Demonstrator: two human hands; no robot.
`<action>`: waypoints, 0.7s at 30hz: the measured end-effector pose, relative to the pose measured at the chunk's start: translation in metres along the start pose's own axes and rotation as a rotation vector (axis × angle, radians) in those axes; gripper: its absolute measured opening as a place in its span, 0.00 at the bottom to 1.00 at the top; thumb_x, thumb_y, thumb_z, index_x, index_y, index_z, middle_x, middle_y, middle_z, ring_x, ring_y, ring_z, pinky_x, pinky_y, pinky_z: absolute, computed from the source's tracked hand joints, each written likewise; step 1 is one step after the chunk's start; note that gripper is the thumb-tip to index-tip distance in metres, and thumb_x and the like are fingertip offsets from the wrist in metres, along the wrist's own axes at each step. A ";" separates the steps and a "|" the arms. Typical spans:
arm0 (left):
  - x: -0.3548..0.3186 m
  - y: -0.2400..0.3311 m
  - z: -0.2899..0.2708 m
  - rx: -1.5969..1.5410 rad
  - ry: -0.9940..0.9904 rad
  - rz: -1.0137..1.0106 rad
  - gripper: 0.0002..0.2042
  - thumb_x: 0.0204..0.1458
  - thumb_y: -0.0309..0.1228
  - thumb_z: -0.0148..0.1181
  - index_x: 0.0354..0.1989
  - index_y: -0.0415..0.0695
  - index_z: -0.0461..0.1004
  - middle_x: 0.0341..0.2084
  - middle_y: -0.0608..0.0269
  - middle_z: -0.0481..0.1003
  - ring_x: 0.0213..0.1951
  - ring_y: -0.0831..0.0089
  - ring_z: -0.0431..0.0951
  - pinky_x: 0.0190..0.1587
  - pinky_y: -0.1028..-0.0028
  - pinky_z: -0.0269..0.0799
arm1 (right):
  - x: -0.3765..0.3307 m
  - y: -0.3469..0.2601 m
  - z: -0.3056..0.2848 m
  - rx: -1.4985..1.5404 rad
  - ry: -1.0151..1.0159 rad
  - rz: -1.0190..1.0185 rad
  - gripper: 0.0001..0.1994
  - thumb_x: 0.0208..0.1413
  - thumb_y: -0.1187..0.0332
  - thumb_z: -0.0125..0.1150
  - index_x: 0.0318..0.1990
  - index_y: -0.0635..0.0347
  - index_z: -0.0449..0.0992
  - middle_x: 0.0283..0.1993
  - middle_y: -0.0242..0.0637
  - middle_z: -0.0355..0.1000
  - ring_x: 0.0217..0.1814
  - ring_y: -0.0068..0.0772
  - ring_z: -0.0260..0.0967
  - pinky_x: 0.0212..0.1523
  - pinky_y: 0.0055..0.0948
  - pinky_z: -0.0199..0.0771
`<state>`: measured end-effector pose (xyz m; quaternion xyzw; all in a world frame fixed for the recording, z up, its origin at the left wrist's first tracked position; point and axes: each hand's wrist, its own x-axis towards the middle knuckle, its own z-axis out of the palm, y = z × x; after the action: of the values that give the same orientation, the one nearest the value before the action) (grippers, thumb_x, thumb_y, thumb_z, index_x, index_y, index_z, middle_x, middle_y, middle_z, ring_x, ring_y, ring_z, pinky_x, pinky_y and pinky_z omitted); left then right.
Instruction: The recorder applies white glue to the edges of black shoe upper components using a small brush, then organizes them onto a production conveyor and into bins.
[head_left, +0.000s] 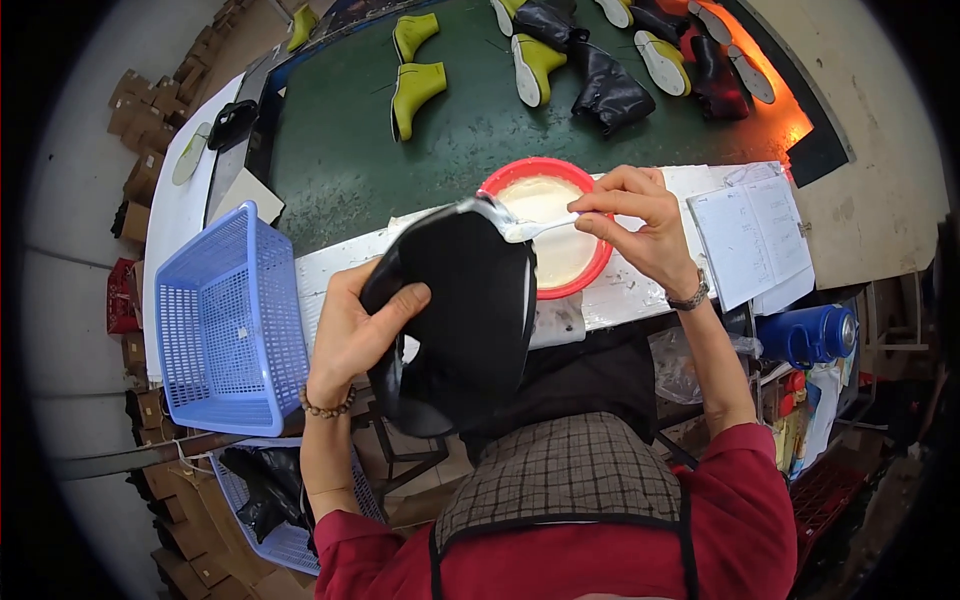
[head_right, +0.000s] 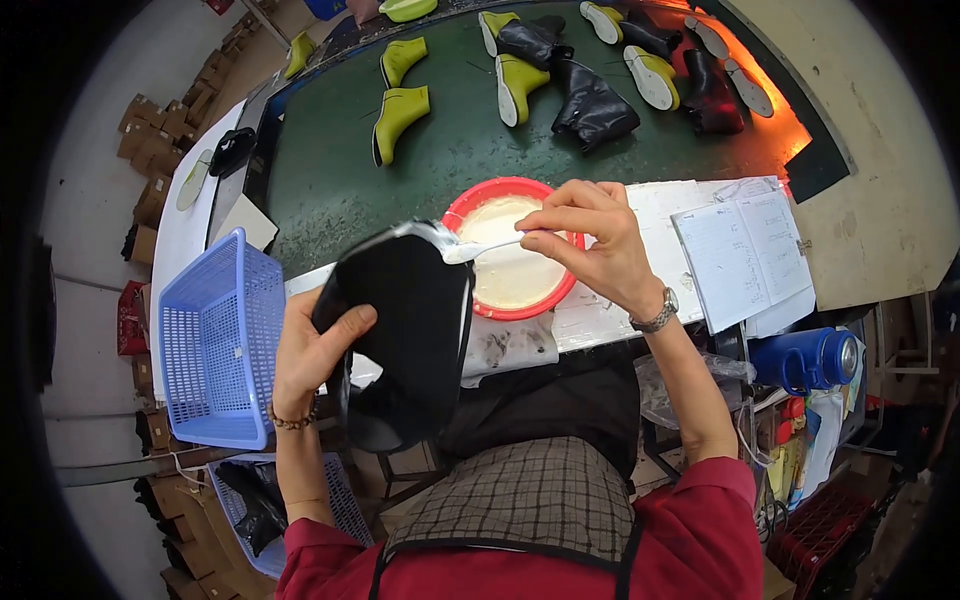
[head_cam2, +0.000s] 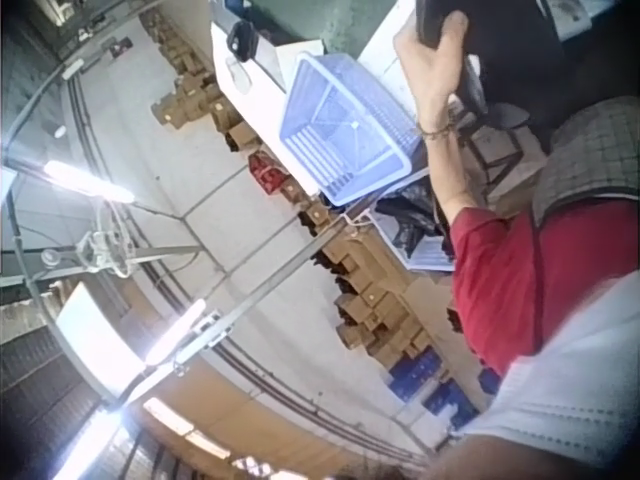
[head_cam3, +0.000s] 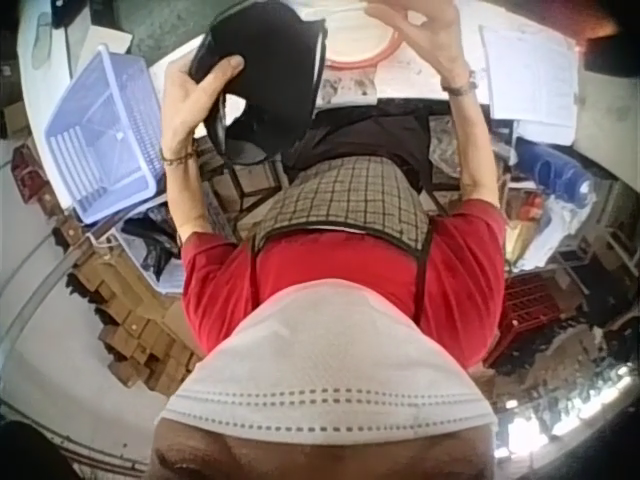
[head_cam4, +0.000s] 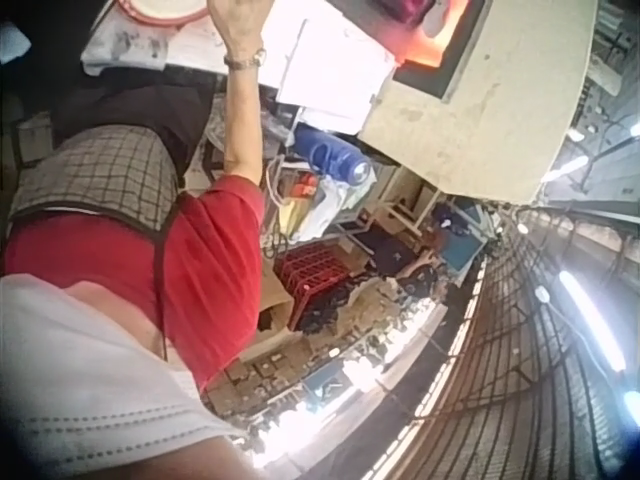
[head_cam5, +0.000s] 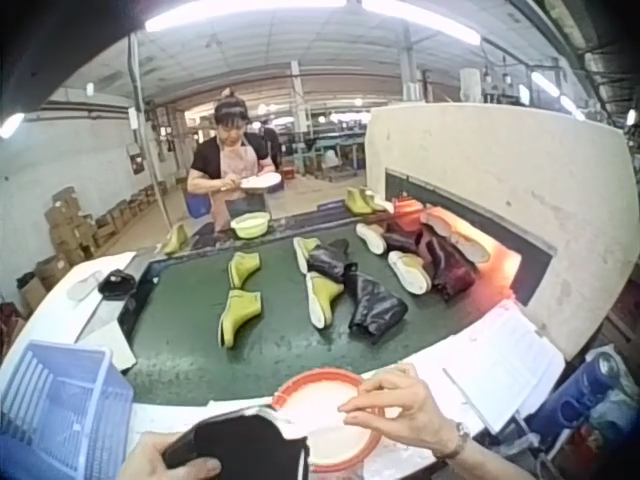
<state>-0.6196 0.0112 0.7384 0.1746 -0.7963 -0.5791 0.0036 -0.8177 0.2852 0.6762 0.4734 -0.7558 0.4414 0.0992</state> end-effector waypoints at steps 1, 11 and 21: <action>-0.002 0.002 0.003 0.000 0.003 -0.002 0.09 0.56 0.28 0.66 0.40 0.33 0.80 0.27 0.72 0.78 0.31 0.85 0.72 0.34 0.80 0.69 | -0.002 -0.002 0.002 0.009 0.021 0.020 0.09 0.47 0.69 0.75 0.37 0.53 0.87 0.33 0.26 0.77 0.39 0.23 0.71 0.49 0.28 0.58; 0.001 -0.009 -0.017 -0.169 0.042 0.056 0.09 0.56 0.26 0.67 0.42 0.34 0.80 0.30 0.69 0.80 0.33 0.83 0.76 0.37 0.81 0.72 | -0.010 -0.009 0.014 0.134 0.045 0.064 0.06 0.50 0.66 0.74 0.37 0.50 0.87 0.32 0.24 0.75 0.36 0.21 0.67 0.48 0.28 0.54; 0.018 -0.017 -0.023 -0.011 -0.415 -0.077 0.09 0.51 0.26 0.70 0.37 0.35 0.80 0.27 0.72 0.78 0.31 0.84 0.74 0.34 0.80 0.70 | 0.045 -0.008 0.018 0.100 -0.111 -0.167 0.06 0.51 0.68 0.71 0.37 0.55 0.86 0.32 0.28 0.75 0.36 0.24 0.70 0.46 0.29 0.61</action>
<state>-0.6270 -0.0195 0.7270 0.0818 -0.7697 -0.6066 -0.1817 -0.8302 0.2415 0.6956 0.5629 -0.6950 0.4419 0.0696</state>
